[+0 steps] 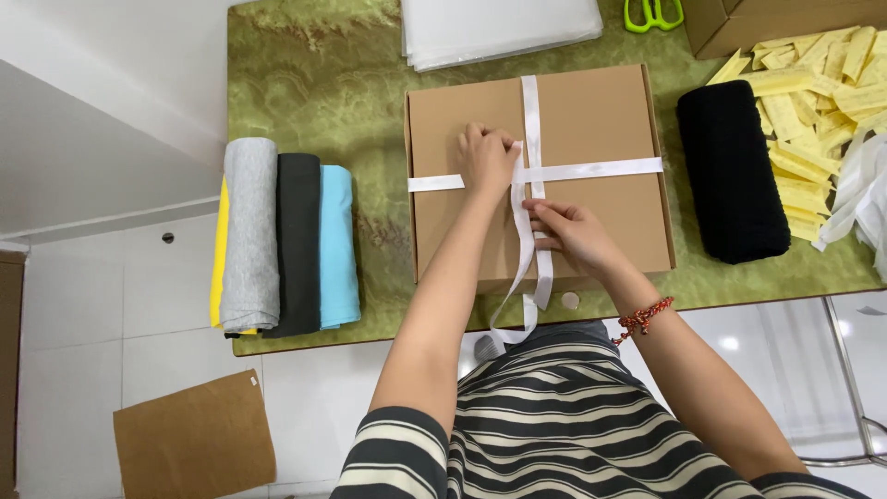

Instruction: The person wraps a white ribbon around a cardboard box, tying it into a bow on top. They then write on a yellow sticky note with a pencil and place the note on the box.

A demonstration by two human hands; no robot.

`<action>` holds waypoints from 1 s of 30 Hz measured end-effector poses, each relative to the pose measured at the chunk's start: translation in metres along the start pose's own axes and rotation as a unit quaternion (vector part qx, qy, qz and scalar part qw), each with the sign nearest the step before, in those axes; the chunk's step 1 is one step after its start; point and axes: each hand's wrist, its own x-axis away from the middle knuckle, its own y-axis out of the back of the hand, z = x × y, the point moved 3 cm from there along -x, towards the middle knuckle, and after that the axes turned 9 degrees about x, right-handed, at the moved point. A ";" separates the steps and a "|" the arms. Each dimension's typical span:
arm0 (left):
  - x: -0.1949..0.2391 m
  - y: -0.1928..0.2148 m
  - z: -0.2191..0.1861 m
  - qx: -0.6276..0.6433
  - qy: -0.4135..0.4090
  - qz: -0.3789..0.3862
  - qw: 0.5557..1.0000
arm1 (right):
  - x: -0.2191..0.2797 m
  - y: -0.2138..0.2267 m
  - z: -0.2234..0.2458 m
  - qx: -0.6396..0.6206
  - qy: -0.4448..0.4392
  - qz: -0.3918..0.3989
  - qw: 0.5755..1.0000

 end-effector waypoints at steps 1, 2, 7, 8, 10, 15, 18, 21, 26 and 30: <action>-0.005 0.006 -0.007 0.000 0.001 0.002 1.000 | 0.001 0.003 0.010 0.000 -0.002 0.000 1.000; -0.011 0.013 -0.015 0.029 -0.013 -0.001 0.999 | 0.003 0.005 0.022 0.033 0.030 -0.019 0.999; -0.028 0.047 -0.057 0.143 -0.044 -0.013 0.989 | -0.011 0.010 0.095 0.169 0.065 -0.102 0.978; -0.030 0.054 -0.066 0.198 -0.064 -0.006 0.978 | -0.030 0.013 0.096 0.230 0.063 -0.106 0.965; -0.032 0.062 -0.074 0.251 -0.084 0.002 0.964 | -0.059 0.017 0.104 0.290 0.062 -0.108 0.949; -0.034 0.048 -0.038 0.249 -0.038 0.056 0.966 | -0.112 0.028 0.126 0.215 0.129 -0.117 0.961; -0.015 0.050 -0.032 0.227 0.112 0.164 0.953 | -0.094 0.025 0.170 0.175 0.163 -0.113 0.964; -0.015 0.035 -0.025 0.232 0.039 0.162 0.958 | -0.087 0.019 0.186 0.099 0.156 -0.116 0.976; -0.017 0.046 -0.041 0.234 0.036 0.095 0.967 | -0.082 0.024 0.157 0.102 0.109 -0.057 0.987; -0.012 0.054 -0.044 0.227 0.004 0.063 0.972 | -0.067 0.014 0.143 0.140 0.048 0.046 0.988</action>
